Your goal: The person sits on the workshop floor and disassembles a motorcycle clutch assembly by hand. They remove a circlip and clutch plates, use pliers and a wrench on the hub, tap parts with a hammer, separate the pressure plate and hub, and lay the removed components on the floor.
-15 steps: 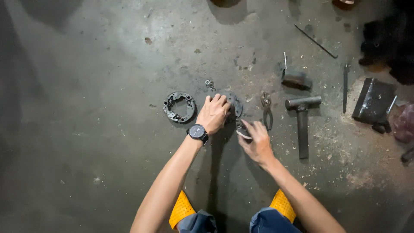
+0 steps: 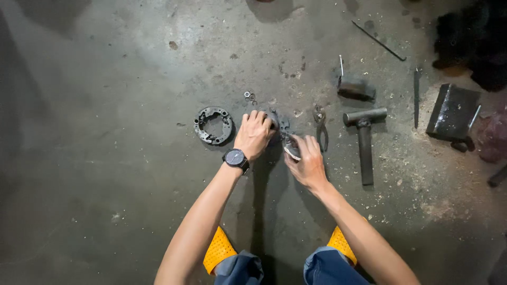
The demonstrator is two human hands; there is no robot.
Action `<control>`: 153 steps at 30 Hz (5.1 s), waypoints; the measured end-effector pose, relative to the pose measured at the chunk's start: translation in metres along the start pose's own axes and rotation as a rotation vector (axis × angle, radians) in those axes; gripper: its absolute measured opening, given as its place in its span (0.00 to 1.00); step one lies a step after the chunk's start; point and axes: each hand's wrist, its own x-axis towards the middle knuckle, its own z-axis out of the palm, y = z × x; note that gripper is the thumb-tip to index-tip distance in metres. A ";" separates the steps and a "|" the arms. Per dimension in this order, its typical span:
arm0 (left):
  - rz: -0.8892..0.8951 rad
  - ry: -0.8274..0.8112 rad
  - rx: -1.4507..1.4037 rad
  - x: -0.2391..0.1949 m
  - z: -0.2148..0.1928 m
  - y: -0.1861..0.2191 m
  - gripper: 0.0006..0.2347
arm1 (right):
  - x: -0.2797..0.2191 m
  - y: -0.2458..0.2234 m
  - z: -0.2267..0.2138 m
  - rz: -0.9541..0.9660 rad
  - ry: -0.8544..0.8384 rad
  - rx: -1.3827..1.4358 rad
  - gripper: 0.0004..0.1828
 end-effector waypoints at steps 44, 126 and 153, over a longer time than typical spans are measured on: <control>-0.225 -0.077 0.083 0.016 -0.011 0.043 0.16 | 0.398 0.237 -0.049 -0.100 0.491 0.129 0.21; -0.124 -0.090 0.208 0.010 0.005 0.031 0.11 | 0.149 0.122 -0.079 0.527 -0.126 1.577 0.25; -0.010 0.042 0.114 -0.024 0.008 0.021 0.17 | 0.065 0.020 -0.012 -0.234 -0.171 -0.104 0.27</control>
